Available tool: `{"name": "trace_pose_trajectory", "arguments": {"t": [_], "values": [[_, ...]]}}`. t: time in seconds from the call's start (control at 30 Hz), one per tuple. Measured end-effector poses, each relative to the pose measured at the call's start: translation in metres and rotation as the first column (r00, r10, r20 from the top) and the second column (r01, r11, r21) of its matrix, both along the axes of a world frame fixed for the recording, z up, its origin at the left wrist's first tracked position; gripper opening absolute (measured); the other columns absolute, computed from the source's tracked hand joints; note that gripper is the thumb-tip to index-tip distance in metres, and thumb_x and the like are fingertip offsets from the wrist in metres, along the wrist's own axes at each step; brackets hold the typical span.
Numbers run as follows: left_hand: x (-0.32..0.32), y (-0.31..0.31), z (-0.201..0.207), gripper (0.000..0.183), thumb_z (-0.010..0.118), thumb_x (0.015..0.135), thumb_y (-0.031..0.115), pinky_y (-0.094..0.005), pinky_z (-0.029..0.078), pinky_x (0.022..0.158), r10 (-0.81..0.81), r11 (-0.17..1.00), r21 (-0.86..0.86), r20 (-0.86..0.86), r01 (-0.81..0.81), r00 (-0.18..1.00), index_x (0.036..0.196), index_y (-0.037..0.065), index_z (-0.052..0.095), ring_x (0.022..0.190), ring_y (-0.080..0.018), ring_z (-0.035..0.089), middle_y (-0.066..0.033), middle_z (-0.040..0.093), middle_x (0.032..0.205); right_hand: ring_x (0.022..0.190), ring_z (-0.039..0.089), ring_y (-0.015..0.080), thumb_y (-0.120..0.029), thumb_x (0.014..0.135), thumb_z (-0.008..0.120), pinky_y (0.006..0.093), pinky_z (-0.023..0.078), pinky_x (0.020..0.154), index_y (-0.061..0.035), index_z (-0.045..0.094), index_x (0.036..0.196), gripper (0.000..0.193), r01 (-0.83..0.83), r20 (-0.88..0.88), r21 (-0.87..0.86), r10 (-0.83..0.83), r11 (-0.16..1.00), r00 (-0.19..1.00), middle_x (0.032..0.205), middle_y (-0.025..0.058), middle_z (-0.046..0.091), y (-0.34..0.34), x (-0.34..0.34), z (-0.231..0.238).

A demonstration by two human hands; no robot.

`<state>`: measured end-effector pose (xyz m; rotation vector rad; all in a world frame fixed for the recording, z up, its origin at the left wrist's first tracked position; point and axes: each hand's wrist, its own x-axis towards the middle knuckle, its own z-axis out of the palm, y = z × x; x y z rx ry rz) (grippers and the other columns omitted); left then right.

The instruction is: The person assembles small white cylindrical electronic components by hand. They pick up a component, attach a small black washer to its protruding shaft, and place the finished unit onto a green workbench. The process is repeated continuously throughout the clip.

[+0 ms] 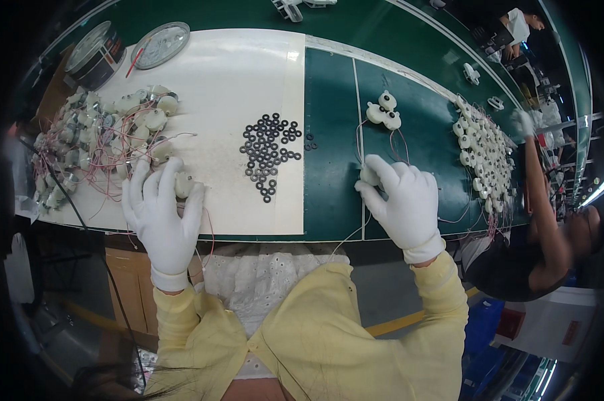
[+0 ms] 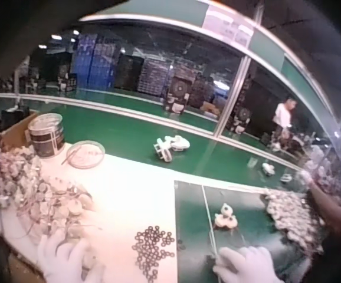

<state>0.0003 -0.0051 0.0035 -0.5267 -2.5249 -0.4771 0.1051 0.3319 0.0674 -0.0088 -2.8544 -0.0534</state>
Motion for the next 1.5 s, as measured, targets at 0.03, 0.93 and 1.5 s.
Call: {"name": "trace_pose_trajectory", "arguments": {"t": [0.03,0.93,1.5], "values": [[0.0,0.0,0.0,0.05,0.081,0.086,0.029,-0.0539,0.03,0.118,-0.004,1.0,0.004,0.001,0.004,1.0,0.132,0.013,0.068,0.139,-0.034,0.051,-0.0054,0.067,0.122,0.072,0.062,0.0256,-0.028,0.083,0.083,0.0414,0.042,0.07,-0.0176,0.069,0.121,0.042,0.003,0.017,0.001,-0.003,1.0,1.0,0.079,0.0003,0.062,0.004,-0.003,-0.003],[0.001,-0.001,0.0,0.048,0.083,0.084,0.027,-0.054,0.03,0.118,-0.021,0.999,0.03,-0.026,0.022,0.999,0.128,0.013,0.07,0.134,-0.033,0.054,-0.0044,0.068,0.116,0.073,0.068,0.0256,-0.026,0.087,0.08,0.041,0.049,0.062,-0.0139,0.069,0.122,0.039,0.132,-0.253,-0.002,-0.128,0.991,0.959,0.083,0.0045,0.069,0.021,-0.036,-0.017],[0.027,-0.004,0.011,0.052,0.083,0.081,0.042,-0.0534,0.031,0.114,-0.149,0.937,0.292,-0.158,0.19,0.976,0.122,0.013,0.069,0.134,-0.0338,0.049,-0.0029,0.063,0.113,0.091,0.067,0.0276,-0.013,0.082,0.082,0.0383,0.052,0.082,0.0002,0.061,0.141,0.064,-0.202,-0.302,-0.428,0.071,0.881,0.951,0.121,0.0155,0.07,-0.066,0.017,0.006]]}}
